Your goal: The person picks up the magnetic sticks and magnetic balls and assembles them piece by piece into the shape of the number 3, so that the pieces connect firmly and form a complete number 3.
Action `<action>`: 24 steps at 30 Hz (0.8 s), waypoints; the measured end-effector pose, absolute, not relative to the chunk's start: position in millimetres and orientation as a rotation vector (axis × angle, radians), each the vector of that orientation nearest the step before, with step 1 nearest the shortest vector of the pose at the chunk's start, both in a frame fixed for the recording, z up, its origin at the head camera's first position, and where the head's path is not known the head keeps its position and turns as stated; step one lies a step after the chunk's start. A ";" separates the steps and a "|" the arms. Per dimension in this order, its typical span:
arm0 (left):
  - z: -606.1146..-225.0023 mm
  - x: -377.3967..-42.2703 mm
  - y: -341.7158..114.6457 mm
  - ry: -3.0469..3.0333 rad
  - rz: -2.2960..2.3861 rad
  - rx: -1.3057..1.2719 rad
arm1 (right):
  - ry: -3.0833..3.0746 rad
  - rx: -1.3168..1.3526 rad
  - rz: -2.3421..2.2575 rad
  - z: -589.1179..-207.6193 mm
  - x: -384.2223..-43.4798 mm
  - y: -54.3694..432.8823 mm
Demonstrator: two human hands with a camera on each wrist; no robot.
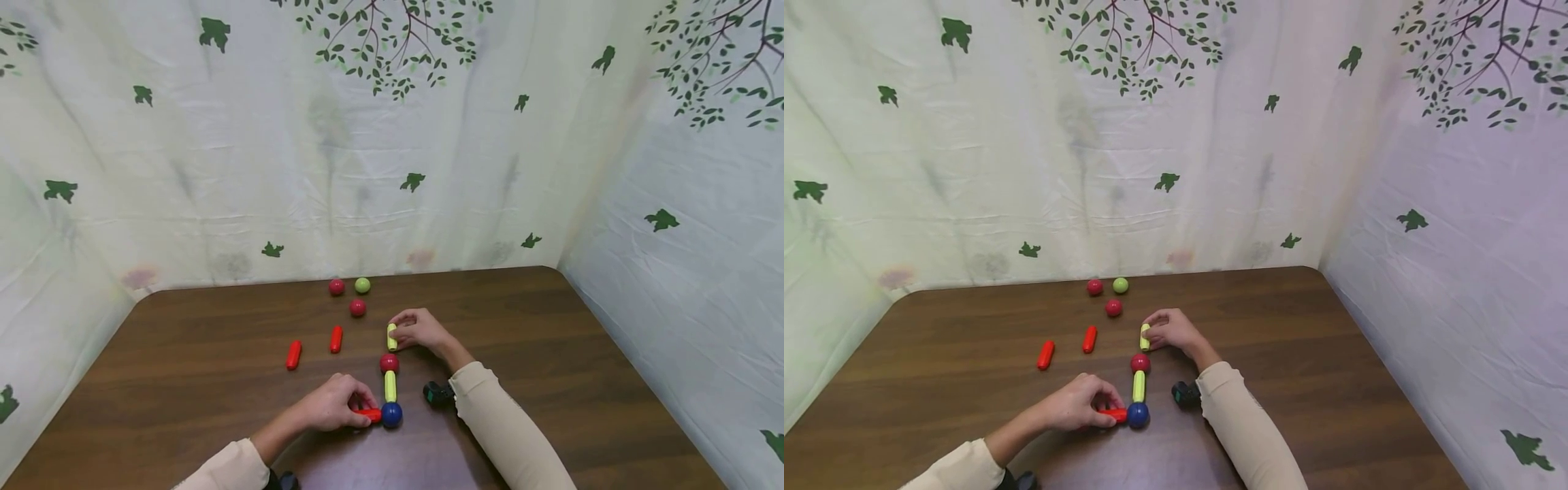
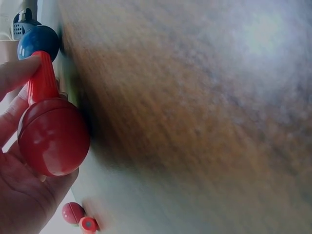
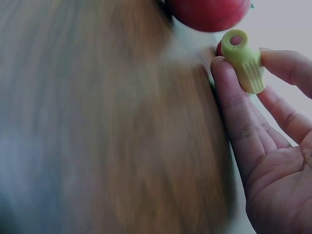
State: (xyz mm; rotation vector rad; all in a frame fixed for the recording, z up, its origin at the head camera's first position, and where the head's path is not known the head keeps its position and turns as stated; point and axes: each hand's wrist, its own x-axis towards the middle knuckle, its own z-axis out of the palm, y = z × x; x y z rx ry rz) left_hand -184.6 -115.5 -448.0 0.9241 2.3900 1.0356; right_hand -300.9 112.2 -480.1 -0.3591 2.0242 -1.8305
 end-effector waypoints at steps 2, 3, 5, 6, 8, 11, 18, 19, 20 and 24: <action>-448.2 -184.7 -115.2 2.389 1.032 0.923 | 2.020 -0.363 -1.825 -479.7 -300.7 109.8; -448.2 -184.7 -115.1 2.388 1.030 0.921 | 2.020 -0.365 -1.819 -479.4 -300.6 108.6; -448.3 -184.8 -115.0 2.387 1.028 0.920 | 2.019 -0.364 -1.814 -478.8 -300.0 106.6; -448.3 -184.9 -115.0 2.388 1.027 0.922 | 2.023 -0.361 -1.811 -478.7 -299.7 105.8; -448.2 -185.2 -115.0 2.389 1.028 0.926 | 2.030 -0.357 -1.807 -478.4 -299.6 104.9; -448.2 -185.5 -115.1 2.389 1.033 0.928 | 2.035 -0.348 -1.805 -477.9 -299.2 104.1; -448.0 -185.8 -115.1 2.386 1.030 0.927 | 2.046 -0.341 -1.782 -477.4 -298.4 104.2; -448.0 -185.8 -115.1 2.384 1.030 0.925 | 2.045 -0.344 -1.780 -477.5 -298.3 104.2; -448.1 -185.7 -115.2 2.383 1.032 0.925 | 2.045 -0.349 -1.778 -477.5 -298.0 104.2; -448.8 -185.6 -115.2 2.385 1.039 0.922 | 2.037 -0.358 -1.779 -477.6 -296.8 103.7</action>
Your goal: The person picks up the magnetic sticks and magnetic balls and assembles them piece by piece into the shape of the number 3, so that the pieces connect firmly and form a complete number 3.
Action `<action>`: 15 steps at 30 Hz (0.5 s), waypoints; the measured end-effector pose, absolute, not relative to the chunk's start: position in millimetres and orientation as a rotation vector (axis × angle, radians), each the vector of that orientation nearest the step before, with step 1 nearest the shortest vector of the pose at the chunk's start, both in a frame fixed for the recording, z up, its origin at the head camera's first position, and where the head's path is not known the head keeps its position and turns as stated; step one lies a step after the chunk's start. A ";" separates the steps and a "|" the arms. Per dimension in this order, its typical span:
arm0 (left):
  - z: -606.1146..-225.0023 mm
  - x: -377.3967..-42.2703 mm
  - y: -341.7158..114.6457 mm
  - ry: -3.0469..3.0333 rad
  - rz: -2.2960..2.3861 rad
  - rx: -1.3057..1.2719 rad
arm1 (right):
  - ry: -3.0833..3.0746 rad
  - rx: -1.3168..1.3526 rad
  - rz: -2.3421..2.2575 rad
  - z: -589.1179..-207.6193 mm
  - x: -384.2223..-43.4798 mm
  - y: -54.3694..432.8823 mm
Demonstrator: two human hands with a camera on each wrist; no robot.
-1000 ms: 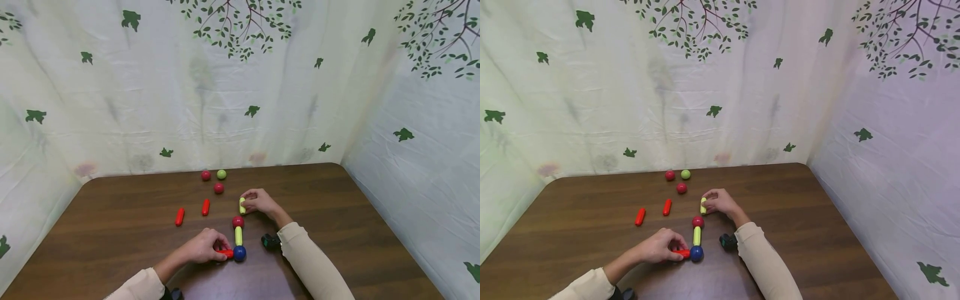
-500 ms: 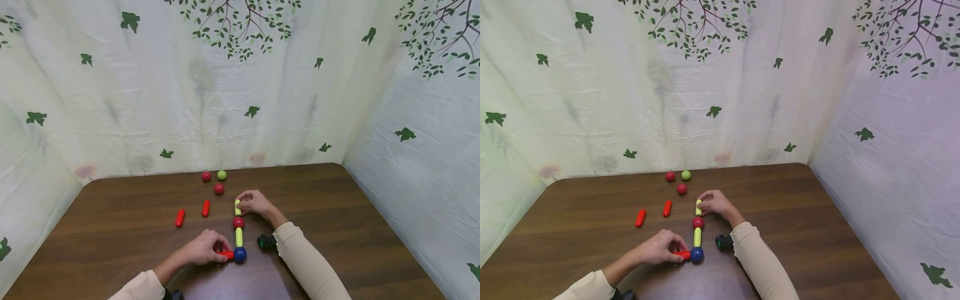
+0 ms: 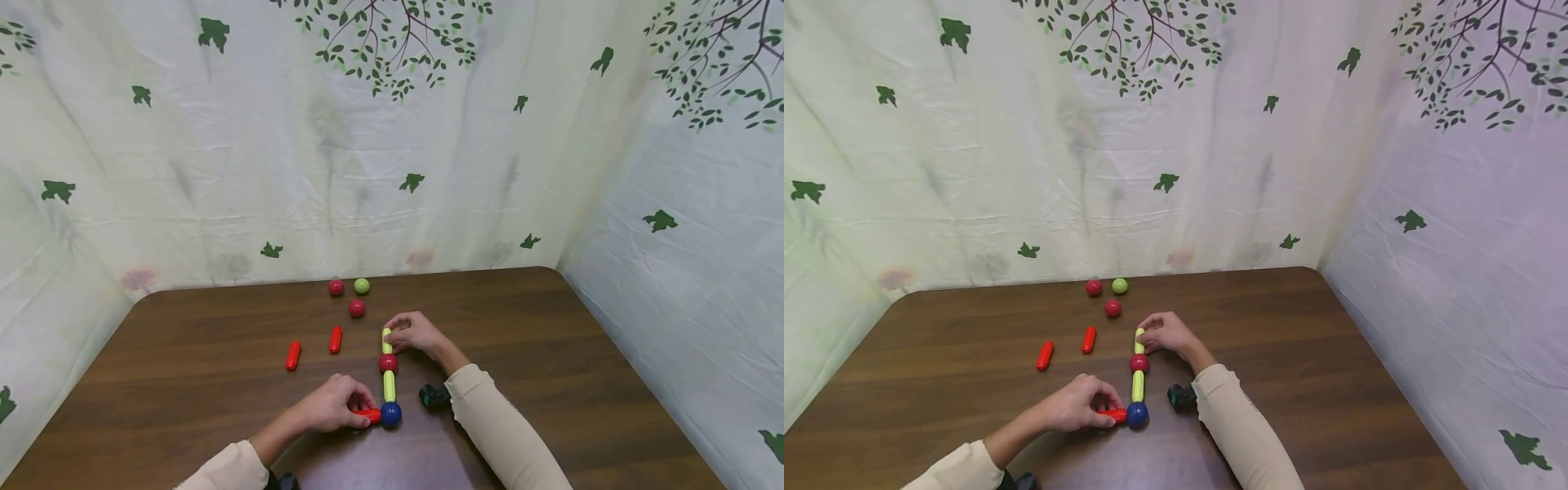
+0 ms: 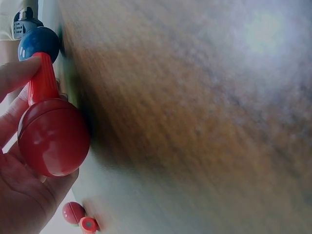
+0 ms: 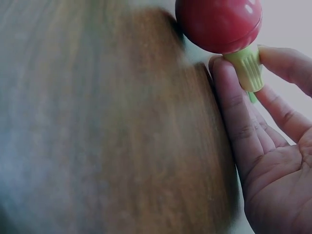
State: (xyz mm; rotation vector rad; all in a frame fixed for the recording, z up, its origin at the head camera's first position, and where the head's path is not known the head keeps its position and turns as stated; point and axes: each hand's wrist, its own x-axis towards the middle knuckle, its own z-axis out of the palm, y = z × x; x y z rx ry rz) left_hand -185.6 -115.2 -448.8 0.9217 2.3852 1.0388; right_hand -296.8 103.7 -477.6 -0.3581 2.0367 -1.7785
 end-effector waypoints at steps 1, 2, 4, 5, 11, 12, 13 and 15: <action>-449.0 -185.4 -115.2 2.386 1.040 0.920 | 2.035 -0.360 -1.779 -477.8 -296.4 103.6; -449.2 -185.3 -115.1 2.386 1.043 0.918 | 2.032 -0.359 -1.781 -477.9 -296.0 103.5; -449.5 -185.1 -115.0 2.385 1.046 0.916 | 2.025 -0.355 -1.787 -478.1 -295.3 103.3; -449.5 -185.0 -114.9 2.383 1.048 0.915 | 2.023 -0.354 -1.790 -478.4 -295.1 103.1; -450.2 -184.5 -115.2 2.386 1.060 0.931 | 2.058 -0.382 -1.775 -478.0 -294.0 102.3; -450.4 -184.5 -115.3 2.389 1.060 0.936 | 2.072 -0.390 -1.768 -477.8 -293.9 102.1; -450.6 -184.6 -115.5 2.392 1.060 0.940 | 2.081 -0.393 -1.763 -477.8 -294.0 101.9; -451.1 -184.8 -115.8 2.397 1.057 0.947 | 2.093 -0.402 -1.755 -477.5 -294.1 101.6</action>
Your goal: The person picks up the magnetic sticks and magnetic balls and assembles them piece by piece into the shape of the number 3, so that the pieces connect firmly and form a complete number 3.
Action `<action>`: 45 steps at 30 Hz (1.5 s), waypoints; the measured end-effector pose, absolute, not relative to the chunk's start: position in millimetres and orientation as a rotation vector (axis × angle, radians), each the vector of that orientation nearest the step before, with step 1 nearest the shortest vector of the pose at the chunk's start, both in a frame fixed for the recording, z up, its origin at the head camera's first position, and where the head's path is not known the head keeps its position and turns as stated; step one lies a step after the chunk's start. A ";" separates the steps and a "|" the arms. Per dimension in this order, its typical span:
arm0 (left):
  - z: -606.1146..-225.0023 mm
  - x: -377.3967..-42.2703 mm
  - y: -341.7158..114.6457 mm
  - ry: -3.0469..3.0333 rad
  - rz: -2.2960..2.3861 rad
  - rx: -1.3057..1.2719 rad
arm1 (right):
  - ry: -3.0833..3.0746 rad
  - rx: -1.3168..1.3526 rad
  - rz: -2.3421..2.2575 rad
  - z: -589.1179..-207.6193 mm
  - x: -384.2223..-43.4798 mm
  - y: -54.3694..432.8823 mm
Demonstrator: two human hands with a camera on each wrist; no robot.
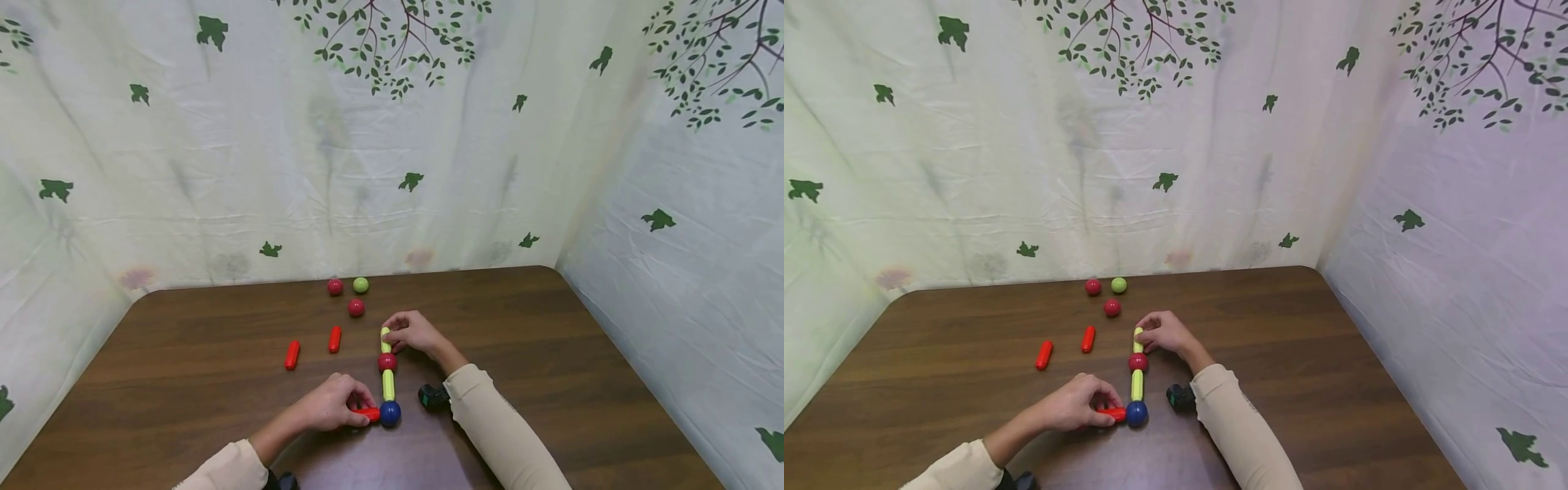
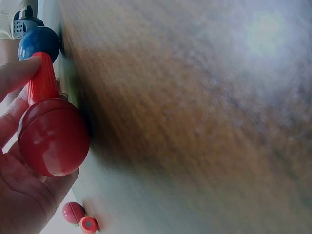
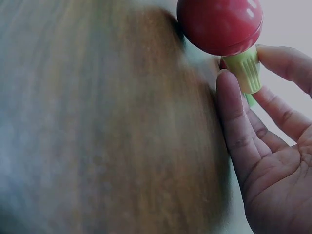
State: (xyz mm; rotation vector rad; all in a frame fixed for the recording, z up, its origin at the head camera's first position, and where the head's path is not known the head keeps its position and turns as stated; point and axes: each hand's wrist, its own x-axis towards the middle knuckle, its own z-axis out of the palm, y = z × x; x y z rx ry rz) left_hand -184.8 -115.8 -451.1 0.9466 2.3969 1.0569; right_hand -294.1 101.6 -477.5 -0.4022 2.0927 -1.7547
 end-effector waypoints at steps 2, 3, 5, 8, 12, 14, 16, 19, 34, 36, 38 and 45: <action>-451.4 -185.5 -116.1 2.398 1.054 0.948 | 2.102 -0.410 -1.745 -477.0 -294.5 101.2; -451.5 -185.8 -116.3 2.396 1.054 0.947 | 2.104 -0.413 -1.741 -476.7 -294.5 101.2; -451.8 -186.1 -116.5 2.396 1.051 0.948 | 2.103 -0.418 -1.740 -476.0 -294.2 101.1; -452.2 -186.4 -116.6 2.403 1.046 0.955 | 2.110 -0.423 -1.737 -475.9 -293.7 101.3; -452.1 -187.1 -116.2 2.405 1.040 0.958 | 2.124 -0.420 -1.728 -476.3 -294.3 102.0; -451.6 -187.6 -115.9 2.402 1.039 0.952 | 2.129 -0.417 -1.726 -476.8 -294.7 102.2; -451.1 -187.9 -115.4 2.398 1.040 0.945 | 2.131 -0.416 -1.730 -477.2 -295.0 102.2; -450.6 -187.8 -114.9 2.394 1.044 0.941 | 2.131 -0.407 -1.740 -477.6 -294.7 102.1; -450.6 -186.1 -114.3 2.383 1.057 0.922 | 2.191 -0.360 -1.727 -478.3 -290.0 101.4; -450.4 -185.9 -114.0 2.380 1.055 0.914 | 2.193 -0.367 -1.731 -478.6 -289.6 102.3; -450.1 -185.7 -113.6 2.380 1.052 0.917 | 2.205 -0.369 -1.733 -478.6 -289.5 104.1; -448.4 -185.0 -113.8 2.393 1.039 0.923 | 2.259 -0.409 -1.733 -476.1 -293.7 110.9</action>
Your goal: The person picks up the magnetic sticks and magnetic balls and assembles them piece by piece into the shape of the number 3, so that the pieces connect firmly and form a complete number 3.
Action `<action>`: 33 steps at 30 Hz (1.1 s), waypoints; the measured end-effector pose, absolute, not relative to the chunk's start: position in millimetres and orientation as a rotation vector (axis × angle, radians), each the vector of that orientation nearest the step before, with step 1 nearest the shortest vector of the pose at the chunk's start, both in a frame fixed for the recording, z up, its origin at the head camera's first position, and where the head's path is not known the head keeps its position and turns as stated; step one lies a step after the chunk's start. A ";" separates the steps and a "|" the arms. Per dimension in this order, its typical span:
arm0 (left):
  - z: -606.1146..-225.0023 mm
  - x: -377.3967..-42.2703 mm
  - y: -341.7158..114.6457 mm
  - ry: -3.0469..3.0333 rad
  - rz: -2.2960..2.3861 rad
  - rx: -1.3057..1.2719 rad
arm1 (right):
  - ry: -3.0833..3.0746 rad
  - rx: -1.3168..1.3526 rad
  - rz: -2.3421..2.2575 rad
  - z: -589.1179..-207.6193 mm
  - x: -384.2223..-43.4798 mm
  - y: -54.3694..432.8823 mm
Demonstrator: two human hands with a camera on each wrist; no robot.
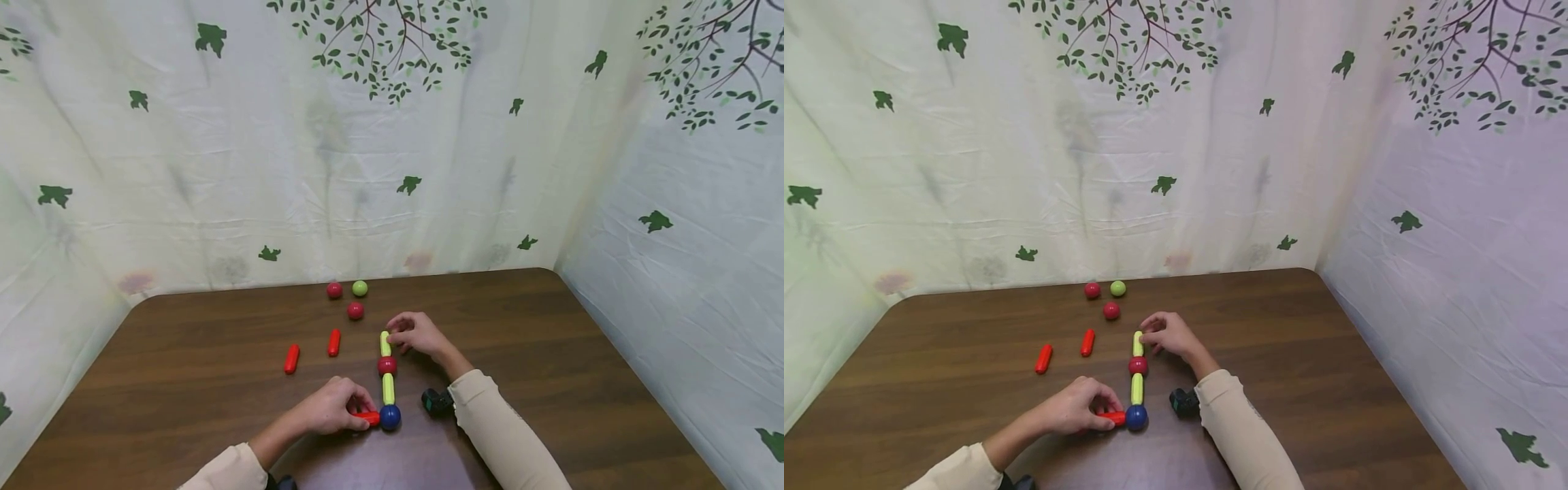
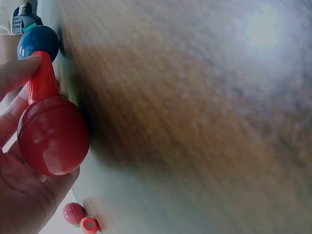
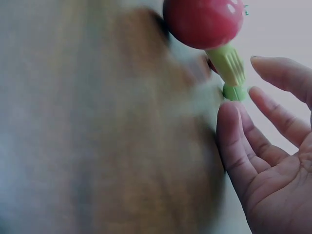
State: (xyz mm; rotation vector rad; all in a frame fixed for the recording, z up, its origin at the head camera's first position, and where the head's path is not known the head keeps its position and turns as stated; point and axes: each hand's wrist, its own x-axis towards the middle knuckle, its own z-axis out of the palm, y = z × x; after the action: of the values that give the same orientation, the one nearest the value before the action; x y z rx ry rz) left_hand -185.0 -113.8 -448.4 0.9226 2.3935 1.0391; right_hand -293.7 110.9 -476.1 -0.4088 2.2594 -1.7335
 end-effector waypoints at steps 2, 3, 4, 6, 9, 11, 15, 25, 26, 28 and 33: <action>-449.0 -184.5 -115.9 2.395 1.040 0.917 | 2.267 -0.432 -1.734 -474.7 -296.9 108.2; -449.3 -184.3 -116.9 2.396 1.041 0.916 | 2.273 -0.443 -1.728 -474.0 -299.2 106.3; -449.5 -184.1 -117.8 2.397 1.042 0.914 | 2.281 -0.462 -1.719 -473.4 -302.1 104.2; -450.0 -183.9 -119.1 2.399 1.045 0.914 | 2.302 -0.502 -1.686 -471.3 -308.3 99.5; -450.6 -184.5 -119.7 2.391 1.051 0.907 | 2.343 -0.573 -1.610 -465.7 -318.0 92.7; -450.9 -185.2 -119.1 2.387 1.052 0.904 | 2.370 -0.622 -1.558 -460.4 -325.4 88.4; -450.7 -185.9 -117.6 2.381 1.051 0.882 | 2.372 -0.709 -1.503 -447.8 -340.2 80.9; -459.4 -189.1 -121.7 2.346 1.070 0.831 | 2.319 -0.764 -1.266 -434.2 -366.8 61.7; -460.1 -189.7 -122.4 2.340 1.073 0.827 | 2.313 -0.761 -1.240 -433.5 -368.1 60.4; -461.2 -190.6 -123.8 2.322 1.084 0.824 | 2.296 -0.757 -1.175 -431.6 -370.2 57.9; -450.9 -185.3 -123.1 2.318 1.072 0.804 | 2.243 -0.756 -1.018 -428.9 -375.5 52.9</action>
State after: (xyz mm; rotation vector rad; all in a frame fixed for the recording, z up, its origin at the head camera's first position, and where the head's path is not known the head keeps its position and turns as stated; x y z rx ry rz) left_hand -185.3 -123.1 -450.9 0.8039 2.3177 1.0722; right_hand -375.5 52.9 -428.9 -0.7559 2.2432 -1.0179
